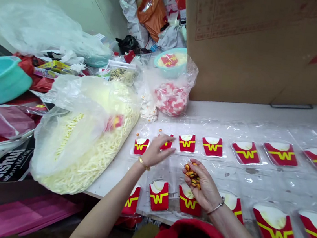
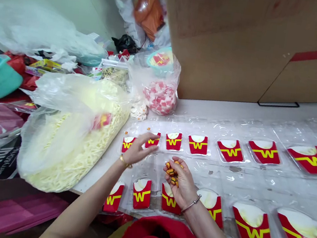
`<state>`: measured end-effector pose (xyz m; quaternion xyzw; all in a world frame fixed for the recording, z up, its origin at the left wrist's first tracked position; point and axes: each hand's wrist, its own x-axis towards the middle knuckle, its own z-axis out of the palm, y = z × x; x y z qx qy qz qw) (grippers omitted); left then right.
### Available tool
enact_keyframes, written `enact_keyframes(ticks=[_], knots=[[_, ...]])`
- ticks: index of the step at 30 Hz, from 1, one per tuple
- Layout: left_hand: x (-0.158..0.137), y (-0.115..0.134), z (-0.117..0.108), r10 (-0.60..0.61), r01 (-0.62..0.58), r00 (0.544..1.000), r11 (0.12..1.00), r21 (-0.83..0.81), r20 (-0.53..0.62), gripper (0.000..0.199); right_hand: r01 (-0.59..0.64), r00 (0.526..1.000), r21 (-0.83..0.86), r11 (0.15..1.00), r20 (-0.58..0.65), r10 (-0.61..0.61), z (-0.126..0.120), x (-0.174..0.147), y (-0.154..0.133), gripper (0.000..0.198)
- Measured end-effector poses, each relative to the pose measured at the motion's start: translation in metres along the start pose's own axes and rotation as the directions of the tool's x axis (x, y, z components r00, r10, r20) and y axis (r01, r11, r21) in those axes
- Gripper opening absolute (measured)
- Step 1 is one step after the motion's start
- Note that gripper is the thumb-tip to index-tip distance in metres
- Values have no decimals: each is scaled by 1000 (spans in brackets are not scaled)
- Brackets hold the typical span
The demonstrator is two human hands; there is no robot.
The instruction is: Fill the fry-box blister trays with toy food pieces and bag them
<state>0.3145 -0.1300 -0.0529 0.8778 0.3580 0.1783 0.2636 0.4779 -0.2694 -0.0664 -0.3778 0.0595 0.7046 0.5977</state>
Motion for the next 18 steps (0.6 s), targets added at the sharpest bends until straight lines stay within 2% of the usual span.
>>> enact_keyframes(ticks=[2,4,7,10,12,14,16,18], knots=[[-8,34,10,79,-65,992,989,-133,101,26,23,1000,5,1000,5,-23,-2,2,0,38],[-12,57,19,95,-69,984,984,-164,152,18,45,999,5,999,10,-45,-3,4,-1,35],[-7,67,26,85,-50,984,974,-219,155,17,61,998,11,998,15,-61,-5,5,-2,32],[10,49,26,27,-5,997,949,-316,67,16,66,997,17,998,29,-66,-7,5,-7,31],[28,28,23,-76,54,995,959,-279,-71,13,55,997,12,998,51,-56,-9,3,-11,29],[48,4,22,-133,102,975,980,-173,-179,10,36,996,-4,999,78,-35,-13,1,-15,26],[67,-17,23,-101,96,978,995,-35,-182,8,-1,995,-2,1000,102,2,-17,-1,-19,22],[81,-32,27,-27,40,994,991,131,-102,10,-39,992,36,999,125,34,-21,-2,-22,20]])
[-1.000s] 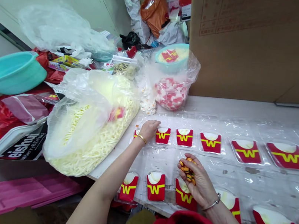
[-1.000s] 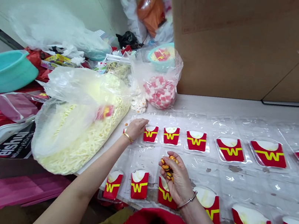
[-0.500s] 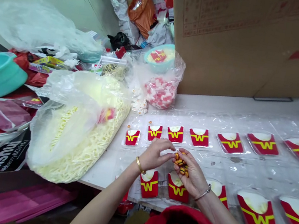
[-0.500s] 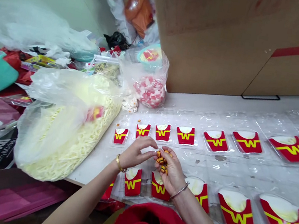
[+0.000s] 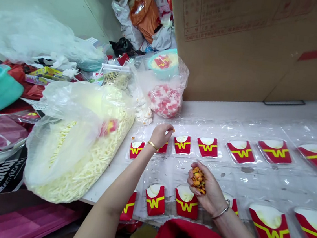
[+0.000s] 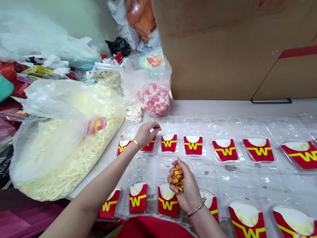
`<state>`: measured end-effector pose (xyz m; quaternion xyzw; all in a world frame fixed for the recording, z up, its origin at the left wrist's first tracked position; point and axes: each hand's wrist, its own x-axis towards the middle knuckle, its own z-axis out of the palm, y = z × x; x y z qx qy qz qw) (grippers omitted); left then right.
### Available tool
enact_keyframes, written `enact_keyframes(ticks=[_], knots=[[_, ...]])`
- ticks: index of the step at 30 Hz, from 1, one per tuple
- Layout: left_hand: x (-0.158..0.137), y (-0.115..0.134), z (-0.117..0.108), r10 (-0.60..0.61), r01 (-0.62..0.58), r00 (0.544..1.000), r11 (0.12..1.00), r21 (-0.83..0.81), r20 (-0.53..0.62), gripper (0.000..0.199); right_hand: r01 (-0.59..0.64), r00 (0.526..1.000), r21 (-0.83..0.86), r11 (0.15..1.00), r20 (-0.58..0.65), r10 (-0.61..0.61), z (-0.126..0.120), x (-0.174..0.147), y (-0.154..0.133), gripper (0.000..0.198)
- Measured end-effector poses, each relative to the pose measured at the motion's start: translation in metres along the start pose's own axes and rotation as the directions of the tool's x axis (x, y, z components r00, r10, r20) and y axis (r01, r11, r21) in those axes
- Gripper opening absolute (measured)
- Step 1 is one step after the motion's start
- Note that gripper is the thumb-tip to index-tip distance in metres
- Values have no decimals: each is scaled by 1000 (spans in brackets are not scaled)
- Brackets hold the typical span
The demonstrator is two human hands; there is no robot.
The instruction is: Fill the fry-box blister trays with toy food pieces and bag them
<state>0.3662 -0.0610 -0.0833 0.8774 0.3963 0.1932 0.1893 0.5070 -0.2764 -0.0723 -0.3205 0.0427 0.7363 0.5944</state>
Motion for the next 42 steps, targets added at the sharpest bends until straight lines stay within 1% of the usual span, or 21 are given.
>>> enact_keyframes(ticks=[3,6,9,12,14,16,17,19,20,23,25,28,30,34,35,36,37,39,40,41,42], knots=[[11,-8,10,86,-115,987,969,219,136,14,-2,1000,42,999,13,1,-4,-1,-4,19],[12,-8,17,107,-169,972,936,310,208,16,35,999,-1,999,-6,-35,-4,-1,-9,21],[8,-7,19,74,-133,980,935,327,187,19,65,998,-50,997,2,-65,-2,-2,-12,28],[1,1,17,-4,-56,985,940,336,173,21,77,997,-55,995,26,-76,-2,-6,-16,35],[-7,17,13,-48,10,990,965,263,136,24,88,995,-32,996,48,-86,-3,-8,-19,36],[-18,43,8,-48,46,987,999,19,153,26,93,993,-2,996,72,-93,-4,-11,-20,37],[-25,59,6,-29,61,978,987,-152,206,25,92,993,6,996,79,-92,-5,-11,-21,37],[-37,90,4,32,131,939,887,-444,342,22,89,993,-2,996,75,-89,-6,-12,-20,39],[-42,103,4,45,184,917,832,-524,395,21,93,994,-20,996,61,-91,-6,-12,-20,40],[-48,126,9,-16,316,893,735,-600,451,20,127,992,-79,989,3,-127,-7,-12,-19,42],[-45,129,15,-55,384,884,653,-653,465,21,163,986,-98,982,-19,-166,-8,-11,-20,38],[-37,127,27,-82,463,870,475,-748,486,26,232,971,-102,967,-33,-236,-7,-9,-25,27],[-32,128,34,-112,497,863,366,-787,493,26,277,958,-102,955,-43,-282,-5,-7,-31,26],[-22,127,47,-199,571,815,119,-812,544,25,340,935,-86,937,-75,-346,-5,-7,-43,23],[-17,123,50,-232,568,812,104,-816,535,24,344,933,-77,936,-81,-350,-7,-7,-45,22],[-12,118,52,-270,546,824,146,-825,498,24,344,934,-66,937,-84,-348,-9,-8,-48,22],[-5,111,54,-307,503,851,247,-828,426,23,335,938,-53,941,-80,-338,-11,-9,-50,21],[11,94,57,-303,364,926,557,-746,226,19,304,950,-22,952,-62,-305,-16,-10,-52,22],[20,85,58,-251,274,959,710,-649,131,17,285,957,-9,959,-53,-285,-18,-11,-53,22],[28,77,60,-172,178,983,829,-530,63,14,265,963,1,964,-45,-264,-20,-11,-53,23],[36,71,61,-77,82,997,909,-408,28,11,247,968,6,969,-40,-246,-22,-11,-53,24]])
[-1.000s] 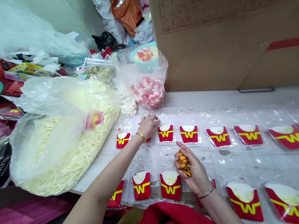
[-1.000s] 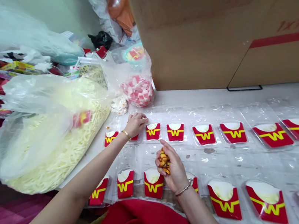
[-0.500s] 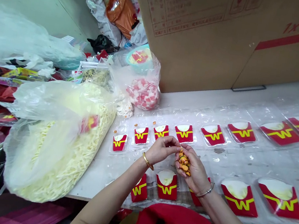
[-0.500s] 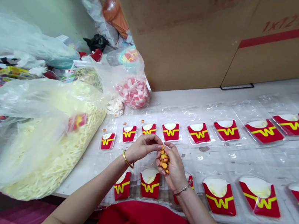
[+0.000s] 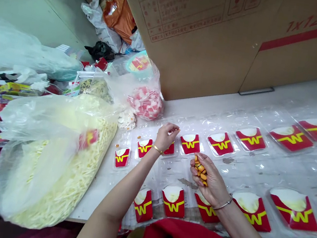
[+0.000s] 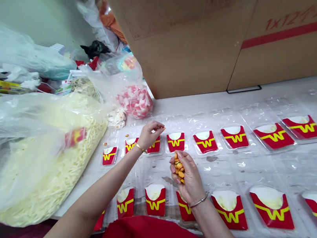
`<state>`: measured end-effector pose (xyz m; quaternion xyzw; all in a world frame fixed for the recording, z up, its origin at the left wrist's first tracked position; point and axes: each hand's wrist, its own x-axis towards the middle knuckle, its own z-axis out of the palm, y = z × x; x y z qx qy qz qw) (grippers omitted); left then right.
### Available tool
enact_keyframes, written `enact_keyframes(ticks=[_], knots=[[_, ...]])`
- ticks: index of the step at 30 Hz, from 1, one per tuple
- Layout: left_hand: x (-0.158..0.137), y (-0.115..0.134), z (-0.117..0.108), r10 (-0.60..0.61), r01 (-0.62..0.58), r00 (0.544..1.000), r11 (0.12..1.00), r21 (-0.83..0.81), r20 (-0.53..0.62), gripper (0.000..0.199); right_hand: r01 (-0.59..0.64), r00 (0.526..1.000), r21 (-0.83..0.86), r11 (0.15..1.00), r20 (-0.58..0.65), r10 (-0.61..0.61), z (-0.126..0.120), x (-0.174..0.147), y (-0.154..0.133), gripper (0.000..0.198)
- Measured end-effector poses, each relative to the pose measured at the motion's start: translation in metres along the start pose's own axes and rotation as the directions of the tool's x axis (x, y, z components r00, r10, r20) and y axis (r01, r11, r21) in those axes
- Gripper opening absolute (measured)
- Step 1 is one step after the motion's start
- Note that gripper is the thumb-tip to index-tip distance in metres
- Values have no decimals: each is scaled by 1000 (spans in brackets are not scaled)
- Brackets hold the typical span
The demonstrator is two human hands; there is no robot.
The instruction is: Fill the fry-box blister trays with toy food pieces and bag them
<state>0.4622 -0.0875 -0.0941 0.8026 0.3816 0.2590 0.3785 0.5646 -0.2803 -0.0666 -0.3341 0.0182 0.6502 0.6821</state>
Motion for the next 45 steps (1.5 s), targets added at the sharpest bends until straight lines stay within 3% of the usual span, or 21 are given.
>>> enact_keyframes(ticks=[3,7,10,14,16,19,21,22,24,26,28,31,35,38,41,43,45], knots=[[18,-10,0,193,-237,967,918,317,163,13,-34,999,-16,999,11,34,-3,-1,1,26],[24,-11,5,191,-376,908,765,524,372,16,-19,1000,-52,998,-14,19,-7,-1,0,23],[21,-9,6,166,-403,889,728,555,427,20,0,1000,-57,998,-16,-1,-11,-1,-3,24],[11,5,3,113,-308,933,741,597,341,24,8,1000,-44,999,-16,-9,-13,-1,-7,27],[1,22,1,115,-252,948,839,482,295,28,17,1000,-37,999,-13,-18,-13,-1,-9,28],[-20,50,5,115,-150,890,988,44,441,30,38,999,-33,999,-14,-39,-14,-2,-11,28],[-33,66,14,97,-3,837,985,-174,539,24,56,998,-35,998,-24,-56,-17,-1,-12,28],[-37,71,20,72,64,831,973,-223,552,23,63,997,-35,997,-34,-65,-18,0,-14,28],[-38,77,31,18,144,855,952,-270,518,23,81,994,-30,996,-65,-83,-22,1,-17,30],[-29,77,42,-2,137,894,954,-269,449,22,92,991,-7,996,-98,-92,-27,1,-23,30],[-12,76,51,11,41,944,988,-151,330,18,83,992,55,995,-100,-77,-33,0,-30,27],[19,71,64,94,-141,974,964,227,208,10,64,997,146,987,-50,-57,-40,-5,-40,20],[45,67,84,152,-310,938,768,561,311,9,77,996,121,990,-57,-71,-47,-13,-48,15],[51,66,96,136,-381,909,654,654,394,14,80,996,90,993,-38,-77,-51,-15,-49,19],[50,67,99,110,-419,887,601,681,449,22,69,998,107,992,-5,-69,-55,-14,-52,27],[47,72,95,102,-433,875,602,671,473,20,49,999,128,991,12,-51,-58,-13,-54,31],[40,81,88,116,-421,873,670,612,474,19,24,999,142,990,18,-27,-60,-13,-57,34]])
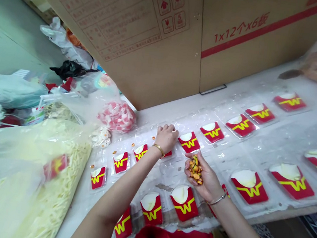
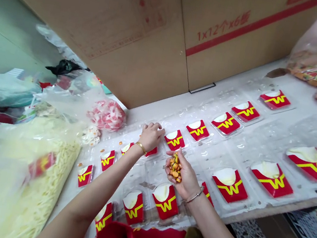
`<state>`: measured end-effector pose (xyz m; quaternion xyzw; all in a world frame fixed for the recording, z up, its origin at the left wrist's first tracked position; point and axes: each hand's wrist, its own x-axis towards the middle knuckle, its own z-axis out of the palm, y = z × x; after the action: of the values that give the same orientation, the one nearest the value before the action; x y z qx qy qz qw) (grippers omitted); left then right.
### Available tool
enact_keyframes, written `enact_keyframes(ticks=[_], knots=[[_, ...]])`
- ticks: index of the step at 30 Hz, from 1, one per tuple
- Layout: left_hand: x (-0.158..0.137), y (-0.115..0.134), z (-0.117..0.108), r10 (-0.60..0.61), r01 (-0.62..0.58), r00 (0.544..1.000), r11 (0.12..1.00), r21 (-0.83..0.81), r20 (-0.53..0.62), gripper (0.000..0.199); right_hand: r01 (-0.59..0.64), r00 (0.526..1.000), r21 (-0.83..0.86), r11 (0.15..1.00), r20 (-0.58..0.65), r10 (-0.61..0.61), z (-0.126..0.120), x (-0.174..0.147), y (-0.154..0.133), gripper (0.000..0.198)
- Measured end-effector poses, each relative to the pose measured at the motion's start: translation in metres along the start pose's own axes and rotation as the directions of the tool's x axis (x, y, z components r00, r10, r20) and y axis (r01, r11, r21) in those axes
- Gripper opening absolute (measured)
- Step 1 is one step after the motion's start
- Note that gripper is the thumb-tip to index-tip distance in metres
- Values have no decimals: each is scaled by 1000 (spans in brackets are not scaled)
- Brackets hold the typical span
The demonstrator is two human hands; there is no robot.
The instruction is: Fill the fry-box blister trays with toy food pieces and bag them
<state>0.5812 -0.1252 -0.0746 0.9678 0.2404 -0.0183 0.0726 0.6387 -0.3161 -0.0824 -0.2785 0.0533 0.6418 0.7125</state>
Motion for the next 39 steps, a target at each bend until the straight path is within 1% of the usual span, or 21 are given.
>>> enact_keyframes(ticks=[2,3,4,6,7,9,12,14,15,17,19,22,24,26,29,32,34,36,37,38,39], knots=[[-11,11,-12,49,-50,999,972,-230,-8,28,-21,1000,-6,1000,-13,21,0,0,-2,38],[-17,18,-17,102,-93,995,922,-376,4,32,-25,999,-15,1000,-26,24,0,0,-3,40],[-22,27,-21,165,-132,986,851,-508,19,32,-24,999,-29,999,-40,23,0,0,-3,43],[-31,45,-26,246,-159,968,730,-664,38,23,-6,998,-68,998,-70,2,0,0,-3,46],[-33,53,-26,257,-158,966,703,-693,41,17,6,996,-89,996,-89,-14,0,0,-4,47],[-30,64,-22,232,-155,973,687,-710,12,9,10,991,-116,993,-131,-25,-2,0,-8,48],[-7,64,-11,96,-134,991,663,-736,-94,9,0,989,-74,997,-146,-11,-7,-4,-20,41],[18,56,-1,-44,-94,984,692,-716,-172,10,34,994,-42,999,-105,-39,-11,-10,-29,32],[32,51,4,-88,-73,977,718,-693,-195,10,61,994,-43,997,-90,-64,-13,-13,-34,29],[58,42,14,-115,-46,972,766,-641,-207,10,113,988,-76,991,-93,-120,-17,-18,-41,26],[78,36,22,-112,-31,973,800,-599,-199,13,158,978,-112,981,-121,-172,-20,-23,-45,23],[96,36,28,-87,-30,973,869,-495,-213,12,200,962,-134,970,-162,-221,-24,-27,-50,24],[100,41,29,-38,-45,977,927,-371,-211,10,210,953,-151,966,-188,-237,-27,-28,-52,27],[102,48,30,19,-60,984,972,-227,-177,13,215,947,-168,962,-207,-248,-30,-29,-54,30],[103,58,31,91,-94,992,995,-29,-92,19,212,947,-133,968,-218,-237,-32,-28,-57,32],[100,64,29,128,-126,992,989,80,-19,21,201,958,-47,978,-197,-206,-33,-27,-61,32],[94,65,22,131,-131,991,989,71,3,24,221,959,-24,975,-177,-221,-33,-27,-64,31],[85,67,11,117,-118,993,992,-35,-23,30,256,954,-16,967,-158,-255,-33,-26,-67,29],[78,69,5,114,-119,993,983,-140,-42,33,273,952,-7,962,-145,-271,-34,-26,-68,27],[71,72,-2,123,-132,991,952,-277,-47,34,284,951,5,959,-131,-281,-34,-26,-69,25],[63,77,-8,156,-153,987,889,-432,-31,33,292,950,16,956,-119,-288,-34,-26,-69,24]])
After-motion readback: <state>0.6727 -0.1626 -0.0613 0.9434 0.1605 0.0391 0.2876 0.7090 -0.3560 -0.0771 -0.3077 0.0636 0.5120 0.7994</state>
